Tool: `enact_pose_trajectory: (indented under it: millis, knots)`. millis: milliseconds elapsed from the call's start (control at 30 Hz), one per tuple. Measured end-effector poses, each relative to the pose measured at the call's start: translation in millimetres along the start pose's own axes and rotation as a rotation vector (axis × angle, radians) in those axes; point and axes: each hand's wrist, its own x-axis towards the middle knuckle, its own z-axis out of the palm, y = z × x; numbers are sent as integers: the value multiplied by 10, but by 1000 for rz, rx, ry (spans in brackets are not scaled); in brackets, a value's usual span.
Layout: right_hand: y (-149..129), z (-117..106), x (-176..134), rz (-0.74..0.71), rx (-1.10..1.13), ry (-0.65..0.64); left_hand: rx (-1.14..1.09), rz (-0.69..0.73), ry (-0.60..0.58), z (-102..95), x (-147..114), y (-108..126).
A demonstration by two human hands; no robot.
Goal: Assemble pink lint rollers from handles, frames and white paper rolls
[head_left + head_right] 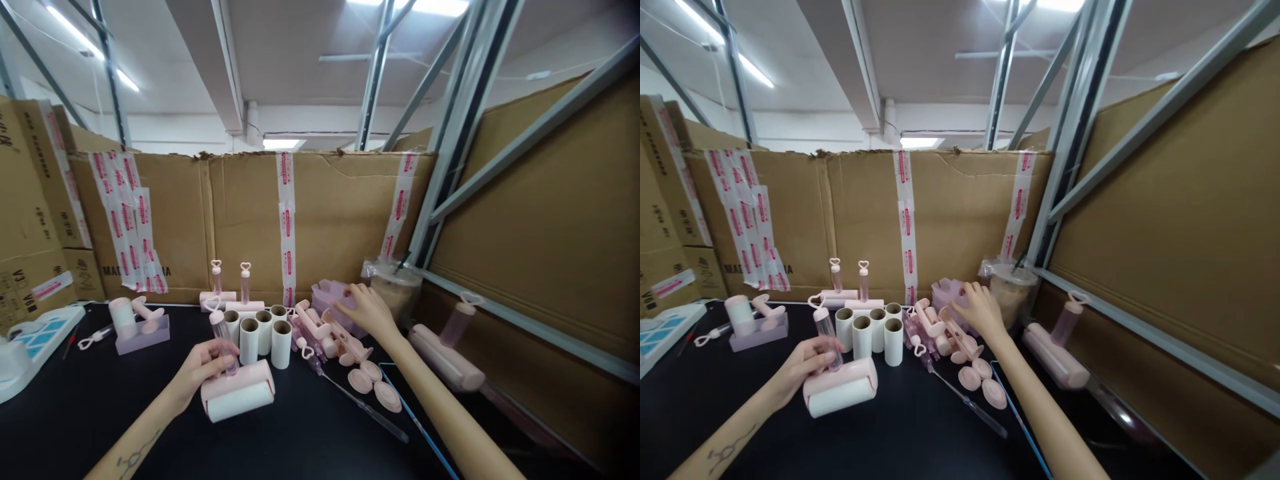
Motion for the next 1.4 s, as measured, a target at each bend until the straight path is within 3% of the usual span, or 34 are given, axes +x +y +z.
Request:
enact_pose_trajectory:
  millis: [200,333,367,500,600,700,767,833,900,967,1067,1100,1167,1267,1400]
  knots:
    - [-66,10,-8,-12,-66,34,8,1,5,26,-34,111]
    - [-492,-117,-178,-64,23,37,82,80,72,82,-74,108]
    - [-653,-151,-262,-91,84,-10,105,112,104,103,-92,99]
    - [-1244,-225,-686,-87,573,-494,225,216,157,176,-188,70]
    - [-1417,-178,-954,16,873,-725,338,301,29,203,-241,74]
    - [-1395,-94,-1100,341,1108,-888,462,469,-207,225,-247,82]
    - [-1359,-59,-1139,510,1160,-940,549,559,-322,237,-236,75]
    - [-1338,-53,-1146,582,1194,-929,616,594,-390,242,-221,57]
    - [-1330,-70,-1130,583,1242,-864,630,570,-420,236,-205,32]
    - [-1329,-97,-1102,509,1259,-796,525,498,-353,225,-183,8]
    - [-1357,-110,-1068,408,1255,-797,148,334,-141,222,-136,-8]
    - [-1379,-98,-1067,393,1261,-803,18,261,-115,230,-120,-6]
    - [-1437,-48,-1083,384,1261,-801,-150,95,-170,262,-93,4]
    - [-1492,60,-1146,471,1272,-797,-160,-98,-212,335,-81,14]
    - [-1395,153,-1189,558,1358,-679,-152,-110,-35,391,-108,9]
